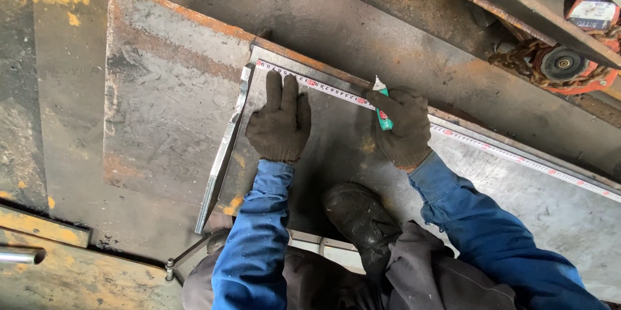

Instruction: The person holds a steel plate on a work surface, extends a tape measure across it, and uses a marker to make layout marks along the measured edge. They reposition the tape and continue marking successive points along the plate.

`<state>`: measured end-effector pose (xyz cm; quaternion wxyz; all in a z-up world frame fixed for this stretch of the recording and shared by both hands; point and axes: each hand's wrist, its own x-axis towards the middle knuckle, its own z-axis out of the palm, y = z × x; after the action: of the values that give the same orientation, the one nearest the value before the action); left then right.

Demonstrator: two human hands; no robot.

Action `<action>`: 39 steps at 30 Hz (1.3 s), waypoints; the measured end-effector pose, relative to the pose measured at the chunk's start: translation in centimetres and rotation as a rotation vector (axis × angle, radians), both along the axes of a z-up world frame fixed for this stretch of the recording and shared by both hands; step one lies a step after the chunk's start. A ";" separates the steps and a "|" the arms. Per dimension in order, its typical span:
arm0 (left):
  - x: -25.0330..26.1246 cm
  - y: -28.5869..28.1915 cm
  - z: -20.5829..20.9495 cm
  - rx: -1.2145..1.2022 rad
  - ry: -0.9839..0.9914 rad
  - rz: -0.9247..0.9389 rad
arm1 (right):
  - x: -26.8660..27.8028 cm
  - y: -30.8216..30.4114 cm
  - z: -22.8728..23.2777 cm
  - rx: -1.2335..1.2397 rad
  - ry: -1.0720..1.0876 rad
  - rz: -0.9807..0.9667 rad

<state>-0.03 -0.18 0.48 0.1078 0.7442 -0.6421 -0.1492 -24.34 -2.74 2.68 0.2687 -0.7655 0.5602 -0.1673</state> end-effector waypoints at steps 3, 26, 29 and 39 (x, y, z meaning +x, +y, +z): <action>-0.1 -0.1 0.1 0.004 -0.016 0.011 | 0.0 0.2 -0.2 -0.013 0.020 -0.003; -0.4 -0.6 0.8 0.042 -0.131 0.031 | 0.6 -0.2 0.1 0.015 0.002 -0.032; -0.4 -0.5 0.7 0.021 -0.096 0.036 | 0.6 -0.3 0.2 0.038 0.004 -0.031; -0.3 -0.2 -0.5 -0.115 -0.049 0.028 | 0.2 -0.9 -0.4 0.096 0.013 -0.009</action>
<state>-0.31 -0.38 -0.05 0.1368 0.7492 -0.6415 -0.0925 -24.14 -3.63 2.29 0.3006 -0.7504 0.5727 -0.1363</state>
